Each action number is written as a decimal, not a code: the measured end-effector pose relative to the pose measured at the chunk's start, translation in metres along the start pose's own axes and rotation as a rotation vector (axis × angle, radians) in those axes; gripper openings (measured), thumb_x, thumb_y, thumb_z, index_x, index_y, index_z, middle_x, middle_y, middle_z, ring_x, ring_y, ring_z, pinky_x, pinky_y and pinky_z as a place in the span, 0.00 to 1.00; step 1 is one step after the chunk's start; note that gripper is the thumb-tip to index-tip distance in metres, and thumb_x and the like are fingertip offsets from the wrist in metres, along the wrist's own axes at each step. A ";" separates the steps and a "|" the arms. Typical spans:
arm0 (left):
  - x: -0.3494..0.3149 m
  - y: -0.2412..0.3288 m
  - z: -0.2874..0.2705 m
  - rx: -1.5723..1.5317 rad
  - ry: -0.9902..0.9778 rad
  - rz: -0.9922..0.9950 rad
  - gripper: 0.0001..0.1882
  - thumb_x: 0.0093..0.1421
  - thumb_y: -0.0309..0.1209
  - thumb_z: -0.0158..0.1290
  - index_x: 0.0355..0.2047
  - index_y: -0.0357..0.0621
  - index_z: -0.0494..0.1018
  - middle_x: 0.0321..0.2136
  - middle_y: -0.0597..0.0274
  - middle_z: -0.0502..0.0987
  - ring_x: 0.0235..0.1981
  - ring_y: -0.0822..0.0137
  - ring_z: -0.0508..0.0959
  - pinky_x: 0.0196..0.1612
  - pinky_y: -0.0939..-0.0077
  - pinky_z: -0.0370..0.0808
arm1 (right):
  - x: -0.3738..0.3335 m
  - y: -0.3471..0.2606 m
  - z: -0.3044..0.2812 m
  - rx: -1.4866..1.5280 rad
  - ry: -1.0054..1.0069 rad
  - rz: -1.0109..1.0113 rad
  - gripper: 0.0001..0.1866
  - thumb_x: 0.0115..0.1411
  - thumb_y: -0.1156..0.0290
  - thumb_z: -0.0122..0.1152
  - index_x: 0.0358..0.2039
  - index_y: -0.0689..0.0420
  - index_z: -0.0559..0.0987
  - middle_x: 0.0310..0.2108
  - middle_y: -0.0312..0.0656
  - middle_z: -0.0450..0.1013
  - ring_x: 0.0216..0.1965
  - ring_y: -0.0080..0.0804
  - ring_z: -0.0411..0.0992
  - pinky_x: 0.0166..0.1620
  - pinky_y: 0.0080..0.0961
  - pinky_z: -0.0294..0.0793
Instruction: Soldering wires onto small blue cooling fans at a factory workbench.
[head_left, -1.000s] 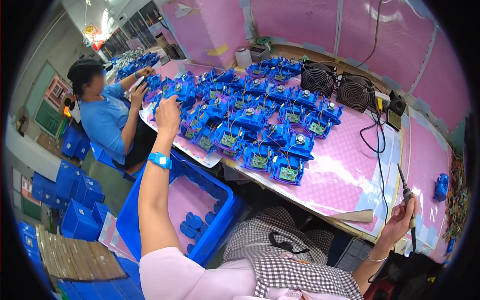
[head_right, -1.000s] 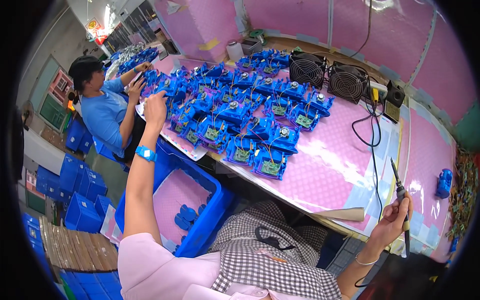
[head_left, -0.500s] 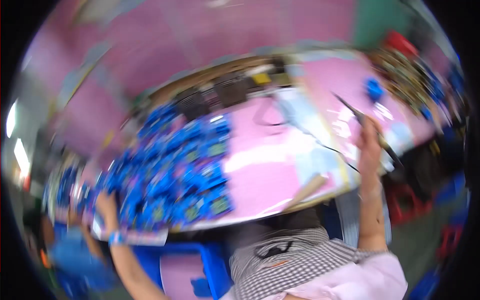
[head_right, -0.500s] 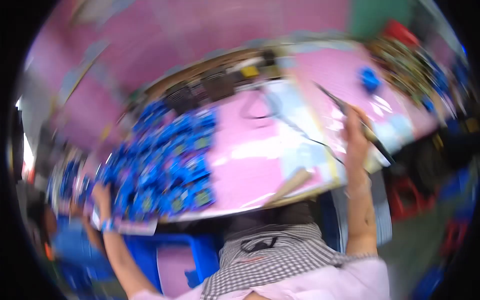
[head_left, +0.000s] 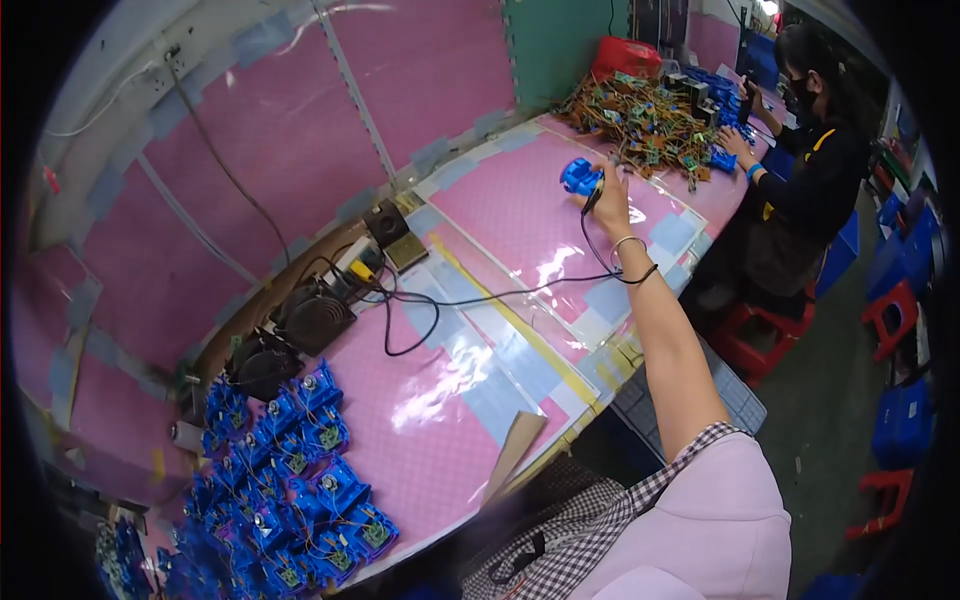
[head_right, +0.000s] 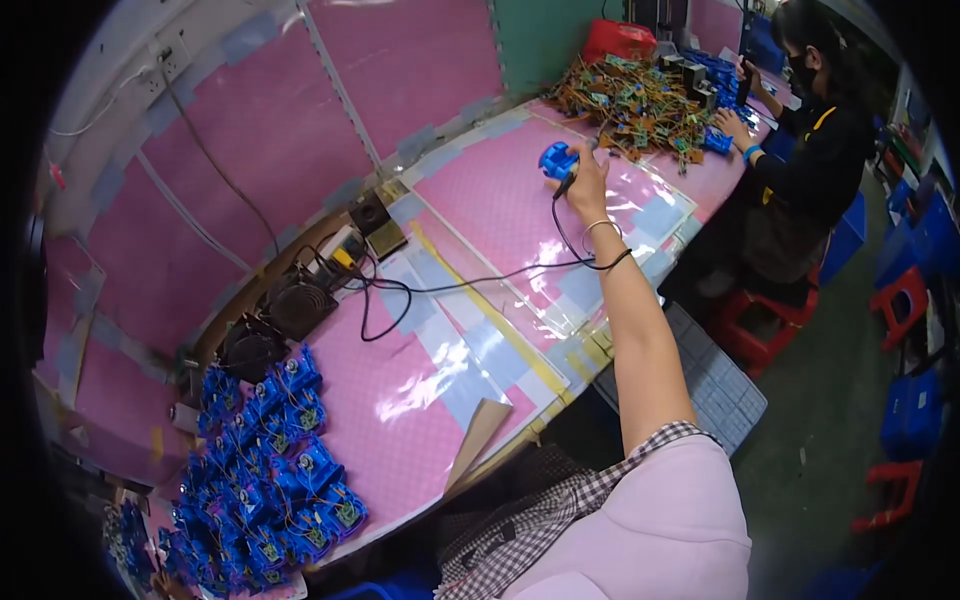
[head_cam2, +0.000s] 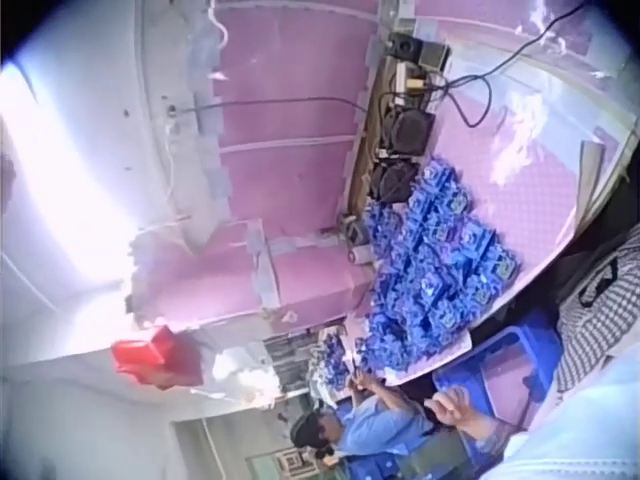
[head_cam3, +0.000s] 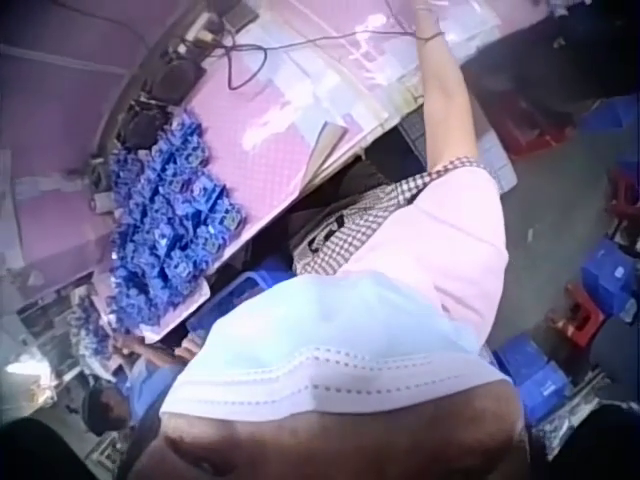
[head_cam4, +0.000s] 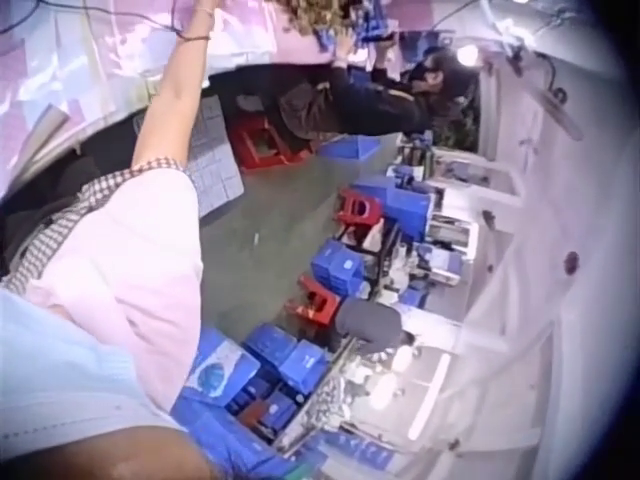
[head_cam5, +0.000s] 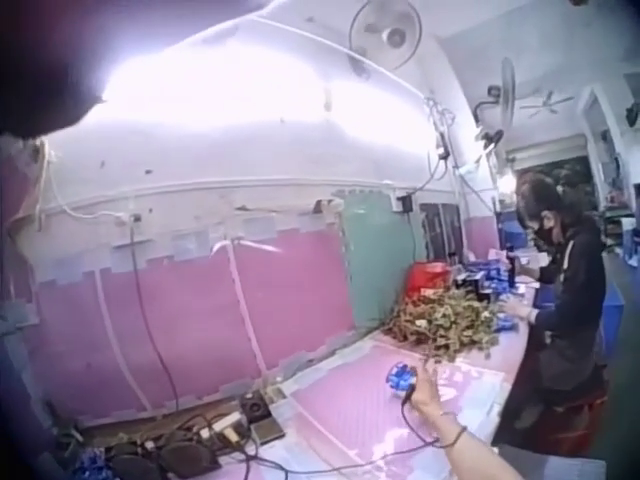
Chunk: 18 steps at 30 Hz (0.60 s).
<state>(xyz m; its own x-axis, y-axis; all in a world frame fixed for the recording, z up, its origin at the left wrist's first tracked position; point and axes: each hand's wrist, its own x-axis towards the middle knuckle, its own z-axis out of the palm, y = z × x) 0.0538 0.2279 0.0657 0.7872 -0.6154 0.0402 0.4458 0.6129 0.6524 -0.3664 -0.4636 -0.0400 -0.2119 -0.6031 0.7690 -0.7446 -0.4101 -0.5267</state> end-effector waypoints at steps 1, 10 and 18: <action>0.001 -0.014 0.000 -0.013 0.048 0.005 0.31 0.68 0.52 0.34 0.15 0.46 0.68 0.08 0.69 0.61 0.11 0.75 0.56 0.15 0.78 0.54 | -0.001 0.030 0.013 -0.063 0.025 -0.061 0.28 0.38 0.69 0.73 0.41 0.51 0.70 0.30 0.43 0.72 0.37 0.44 0.71 0.42 0.37 0.69; 0.062 -0.171 0.048 0.058 -0.449 -0.660 0.19 0.66 0.40 0.39 0.18 0.52 0.54 0.14 0.69 0.49 0.15 0.72 0.48 0.18 0.76 0.49 | -0.064 -0.101 -0.014 0.551 -0.190 0.092 0.16 0.44 0.79 0.63 0.30 0.57 0.66 0.31 0.43 0.74 0.24 0.27 0.67 0.27 0.24 0.68; 0.105 -0.288 0.094 1.021 -0.207 -0.067 0.11 0.60 0.29 0.55 0.42 0.39 0.75 0.20 0.78 0.64 0.21 0.85 0.61 0.22 0.87 0.56 | -0.176 -0.220 -0.070 0.752 -0.824 -0.362 0.14 0.43 0.85 0.62 0.28 0.59 0.67 0.47 0.52 0.74 0.28 0.25 0.69 0.31 0.20 0.70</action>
<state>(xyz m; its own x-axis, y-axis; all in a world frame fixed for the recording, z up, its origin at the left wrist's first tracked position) -0.0323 -0.0601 -0.0469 0.6426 -0.7648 0.0464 -0.1621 -0.0766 0.9838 -0.2090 -0.2195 -0.0339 0.6149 -0.5162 0.5962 -0.0576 -0.7834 -0.6188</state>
